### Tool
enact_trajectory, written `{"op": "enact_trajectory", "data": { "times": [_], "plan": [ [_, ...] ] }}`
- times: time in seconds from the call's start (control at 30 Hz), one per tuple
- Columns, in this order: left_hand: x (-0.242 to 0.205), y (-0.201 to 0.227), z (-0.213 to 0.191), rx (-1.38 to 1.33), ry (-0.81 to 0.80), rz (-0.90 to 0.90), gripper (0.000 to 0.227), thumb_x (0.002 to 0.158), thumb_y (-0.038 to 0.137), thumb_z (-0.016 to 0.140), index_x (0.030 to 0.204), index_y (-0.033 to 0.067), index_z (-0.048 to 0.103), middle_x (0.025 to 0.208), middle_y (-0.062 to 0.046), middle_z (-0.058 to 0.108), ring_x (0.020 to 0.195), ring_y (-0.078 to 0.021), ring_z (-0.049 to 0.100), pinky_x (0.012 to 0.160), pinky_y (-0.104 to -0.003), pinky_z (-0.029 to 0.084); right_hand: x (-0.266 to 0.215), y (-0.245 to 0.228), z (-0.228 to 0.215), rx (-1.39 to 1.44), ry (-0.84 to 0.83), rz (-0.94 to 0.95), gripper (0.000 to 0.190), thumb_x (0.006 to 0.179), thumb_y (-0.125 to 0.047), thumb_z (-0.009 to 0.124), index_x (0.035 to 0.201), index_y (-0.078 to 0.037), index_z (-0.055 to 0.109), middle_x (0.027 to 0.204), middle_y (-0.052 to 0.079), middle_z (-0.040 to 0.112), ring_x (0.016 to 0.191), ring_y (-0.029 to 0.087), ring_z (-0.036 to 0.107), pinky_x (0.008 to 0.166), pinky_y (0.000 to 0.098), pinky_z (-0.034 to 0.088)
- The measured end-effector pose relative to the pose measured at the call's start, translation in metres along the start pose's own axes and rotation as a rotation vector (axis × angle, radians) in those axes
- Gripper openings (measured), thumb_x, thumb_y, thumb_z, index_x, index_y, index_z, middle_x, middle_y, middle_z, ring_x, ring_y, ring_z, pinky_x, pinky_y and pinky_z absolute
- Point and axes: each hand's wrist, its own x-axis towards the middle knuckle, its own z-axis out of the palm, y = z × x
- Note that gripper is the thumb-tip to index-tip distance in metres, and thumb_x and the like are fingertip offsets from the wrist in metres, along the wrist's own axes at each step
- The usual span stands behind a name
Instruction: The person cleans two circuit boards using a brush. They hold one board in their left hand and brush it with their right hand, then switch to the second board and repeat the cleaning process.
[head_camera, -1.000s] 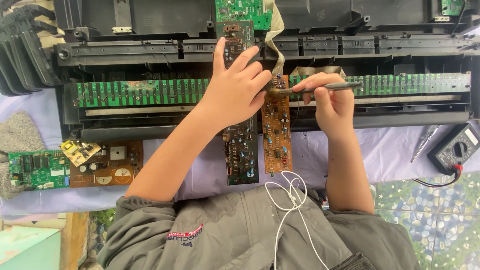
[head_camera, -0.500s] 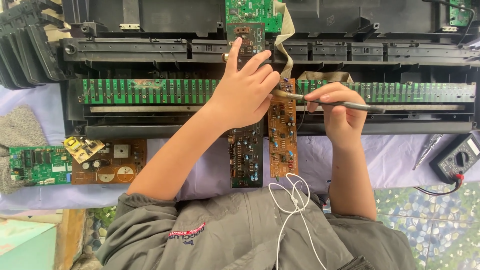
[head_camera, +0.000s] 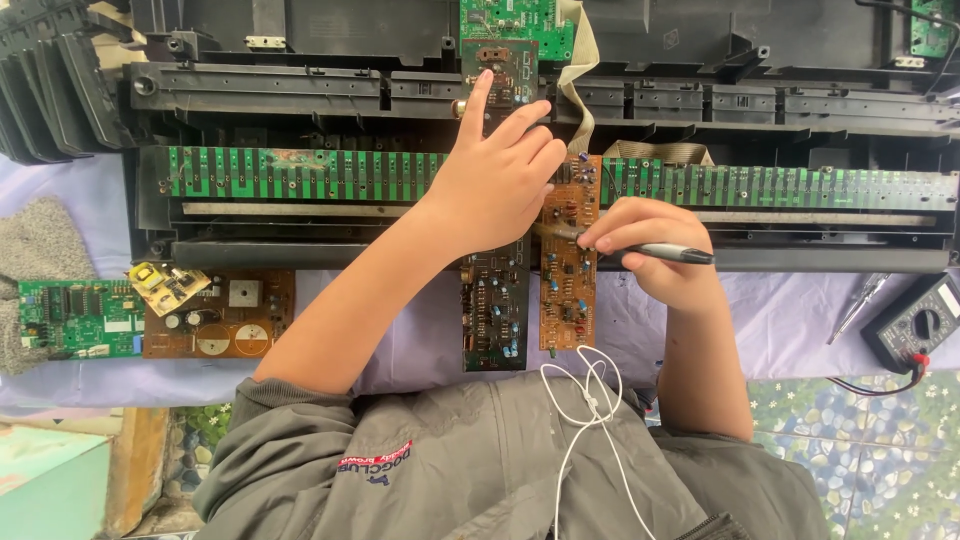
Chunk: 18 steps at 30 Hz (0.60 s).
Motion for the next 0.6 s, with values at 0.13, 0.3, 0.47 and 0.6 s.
{"op": "enact_trajectory", "data": {
  "times": [0.13,0.3,0.47,0.6],
  "plan": [
    [0.000,0.000,-0.003,0.015,-0.016,0.008,0.022,0.097,0.027,0.067,0.111,0.0103,0.065,0.107,0.000,0.067,0.138,-0.0262,0.053,0.120,-0.072,0.014,-0.001,-0.005,-0.001,0.042,-0.098,0.052,0.033,0.106,-0.031,0.050,0.096,-0.004,0.066,0.097,0.018,0.073,0.080,0.029,0.074,0.070,0.0345,0.060],
    [0.001,0.000,-0.003,-0.015,-0.024,-0.007,0.021,0.094,0.024,0.068,0.110,0.0104,0.065,0.107,-0.001,0.067,0.137,-0.0273,0.053,0.120,-0.072,0.014,-0.003,-0.003,0.005,0.019,0.088,0.144,0.039,0.107,-0.036,0.051,0.097,-0.002,0.066,0.092,0.016,0.072,0.071,0.019,0.064,0.060,0.0258,0.056],
    [0.003,0.001,-0.007,-0.034,-0.022,-0.008,0.021,0.095,0.025,0.069,0.109,0.0101,0.064,0.105,0.000,0.067,0.136,-0.0274,0.054,0.120,-0.070,0.015,-0.011,-0.013,0.008,0.084,0.192,0.208,0.032,0.109,-0.022,0.049,0.092,0.001,0.064,0.088,0.017,0.068,0.050,0.015,0.056,0.050,0.0231,0.048],
    [0.001,0.001,-0.006,-0.018,-0.061,-0.014,0.024,0.098,0.026,0.065,0.116,0.0098,0.065,0.107,0.000,0.067,0.139,-0.0269,0.053,0.120,-0.071,0.013,-0.023,-0.037,0.008,0.022,0.028,0.176,0.028,0.104,-0.016,0.051,0.085,0.000,0.064,0.085,0.013,0.071,0.070,0.019,0.067,0.063,0.0266,0.055]
  ]
}}
